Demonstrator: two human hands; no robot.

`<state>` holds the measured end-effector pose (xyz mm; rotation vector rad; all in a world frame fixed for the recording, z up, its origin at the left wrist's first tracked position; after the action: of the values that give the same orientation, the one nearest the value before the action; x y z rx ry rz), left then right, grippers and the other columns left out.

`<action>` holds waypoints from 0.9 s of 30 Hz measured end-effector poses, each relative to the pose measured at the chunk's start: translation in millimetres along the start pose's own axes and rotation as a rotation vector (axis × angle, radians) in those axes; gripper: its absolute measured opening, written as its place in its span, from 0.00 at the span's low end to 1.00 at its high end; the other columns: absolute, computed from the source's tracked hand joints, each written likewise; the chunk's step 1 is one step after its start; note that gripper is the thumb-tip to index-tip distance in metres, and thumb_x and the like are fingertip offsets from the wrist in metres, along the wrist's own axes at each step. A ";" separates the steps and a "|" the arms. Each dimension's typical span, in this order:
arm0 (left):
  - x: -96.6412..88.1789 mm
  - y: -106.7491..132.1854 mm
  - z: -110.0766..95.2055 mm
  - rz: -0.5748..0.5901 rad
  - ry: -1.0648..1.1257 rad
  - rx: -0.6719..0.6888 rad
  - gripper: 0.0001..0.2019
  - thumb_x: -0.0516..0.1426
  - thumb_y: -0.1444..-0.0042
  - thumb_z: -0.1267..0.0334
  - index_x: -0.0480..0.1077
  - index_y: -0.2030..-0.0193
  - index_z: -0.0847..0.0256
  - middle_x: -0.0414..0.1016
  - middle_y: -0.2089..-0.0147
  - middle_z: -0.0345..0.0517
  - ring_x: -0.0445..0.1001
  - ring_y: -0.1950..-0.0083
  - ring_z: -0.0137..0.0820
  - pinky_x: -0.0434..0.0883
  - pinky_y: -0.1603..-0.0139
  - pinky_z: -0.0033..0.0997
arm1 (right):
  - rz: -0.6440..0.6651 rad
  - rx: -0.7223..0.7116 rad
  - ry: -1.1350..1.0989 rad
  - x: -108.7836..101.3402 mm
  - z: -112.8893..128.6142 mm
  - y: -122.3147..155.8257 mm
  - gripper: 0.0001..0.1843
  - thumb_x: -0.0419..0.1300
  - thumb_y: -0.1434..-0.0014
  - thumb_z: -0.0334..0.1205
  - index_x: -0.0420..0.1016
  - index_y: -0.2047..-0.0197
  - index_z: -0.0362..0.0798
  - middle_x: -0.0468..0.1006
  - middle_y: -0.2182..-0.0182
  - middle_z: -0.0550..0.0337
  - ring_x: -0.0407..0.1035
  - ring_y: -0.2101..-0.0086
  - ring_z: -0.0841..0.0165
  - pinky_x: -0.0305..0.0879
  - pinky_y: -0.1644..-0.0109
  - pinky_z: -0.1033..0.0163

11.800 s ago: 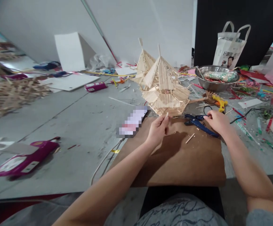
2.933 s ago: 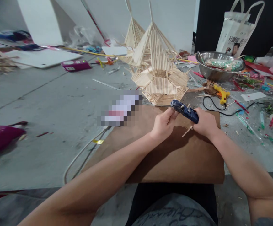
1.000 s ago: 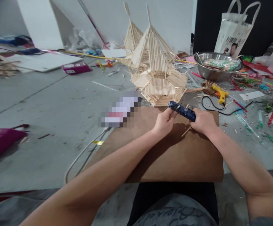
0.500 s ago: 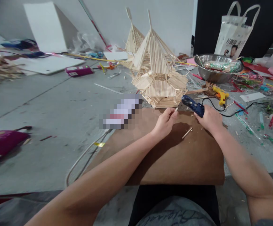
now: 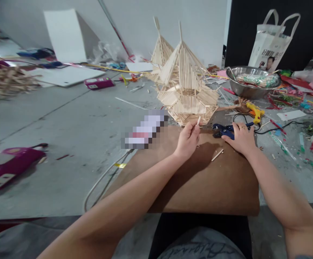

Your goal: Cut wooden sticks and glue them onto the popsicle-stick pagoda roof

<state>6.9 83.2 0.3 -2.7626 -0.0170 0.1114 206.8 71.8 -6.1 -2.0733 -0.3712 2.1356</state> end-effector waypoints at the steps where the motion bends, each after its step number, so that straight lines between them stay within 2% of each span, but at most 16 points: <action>1: -0.1 0.1 -2.8 0.001 -0.003 0.022 0.12 0.51 0.44 0.55 0.69 0.61 0.60 0.65 0.77 0.38 0.65 0.74 0.23 0.63 0.72 0.21 | -0.034 -0.022 -0.054 -3.7 2.0 0.6 0.33 0.48 0.44 0.57 0.63 0.45 0.39 0.66 0.47 0.39 0.58 0.46 0.52 0.49 0.45 0.43; 4: 0.1 0.8 -12.3 0.011 0.001 0.058 0.12 0.51 0.44 0.56 0.69 0.59 0.59 0.66 0.76 0.38 0.63 0.74 0.23 0.63 0.72 0.22 | -0.113 -0.096 -0.329 -24.3 15.3 2.1 0.25 0.48 0.42 0.52 0.69 0.51 0.43 0.71 0.52 0.45 0.63 0.50 0.58 0.55 0.47 0.49; 7: 2.8 1.7 -23.4 0.037 -0.005 0.068 0.12 0.50 0.43 0.58 0.69 0.58 0.60 0.64 0.77 0.37 0.60 0.76 0.23 0.62 0.72 0.23 | -0.131 -0.115 -0.650 -51.6 35.7 -2.1 0.21 0.51 0.44 0.51 0.70 0.55 0.45 0.76 0.63 0.52 0.69 0.62 0.65 0.64 0.56 0.57; 12: 8.6 -2.5 -45.6 0.093 -0.001 0.117 0.09 0.51 0.44 0.60 0.69 0.62 0.62 0.65 0.75 0.37 0.59 0.75 0.22 0.61 0.72 0.22 | -0.060 -0.144 -1.039 -83.2 70.1 -27.2 0.18 0.55 0.46 0.52 0.70 0.62 0.46 0.72 0.74 0.62 0.65 0.76 0.74 0.64 0.70 0.65; 15: 6.1 -11.5 -51.6 0.122 0.038 0.092 0.10 0.50 0.44 0.59 0.69 0.63 0.62 0.64 0.77 0.37 0.60 0.76 0.21 0.61 0.74 0.21 | -0.046 -0.166 -1.127 -94.7 78.6 -47.4 0.16 0.58 0.48 0.52 0.69 0.69 0.46 0.69 0.79 0.65 0.60 0.80 0.77 0.60 0.75 0.68; 18: -3.0 -23.7 -53.3 0.113 0.106 0.046 0.11 0.51 0.45 0.57 0.68 0.62 0.61 0.62 0.79 0.35 0.60 0.78 0.20 0.59 0.77 0.20 | -0.078 -0.158 -1.189 -107.7 78.9 -69.0 0.16 0.60 0.50 0.51 0.68 0.71 0.46 0.68 0.80 0.65 0.58 0.82 0.78 0.57 0.78 0.68; 23: -21.4 -41.1 -52.6 -0.046 0.206 -0.049 0.10 0.53 0.46 0.57 0.65 0.72 0.62 0.59 0.81 0.33 0.56 0.83 0.18 0.54 0.84 0.20 | -0.118 -0.156 -1.216 -127.4 84.1 -104.7 0.13 0.60 0.48 0.47 0.66 0.73 0.47 0.66 0.80 0.66 0.56 0.84 0.80 0.55 0.81 0.70; 27: -25.8 -50.0 -50.5 -0.154 0.285 -0.083 0.11 0.55 0.48 0.56 0.63 0.74 0.62 0.58 0.81 0.32 0.54 0.85 0.16 0.52 0.86 0.21 | -0.108 -0.197 -1.199 -133.6 97.0 -125.7 0.11 0.58 0.46 0.46 0.65 0.71 0.47 0.64 0.80 0.66 0.57 0.82 0.79 0.55 0.81 0.70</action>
<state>-14.7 110.4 67.5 -2.8206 -0.1616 -0.3302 106.7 148.7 158.5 -0.5330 -0.7782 3.0787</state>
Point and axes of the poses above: each hand's wrist, its own y-axis away from the middle knuckle, its own x-axis out of the palm, z = x × y, the point moved 6 cm from there along -y, towards the middle knuckle
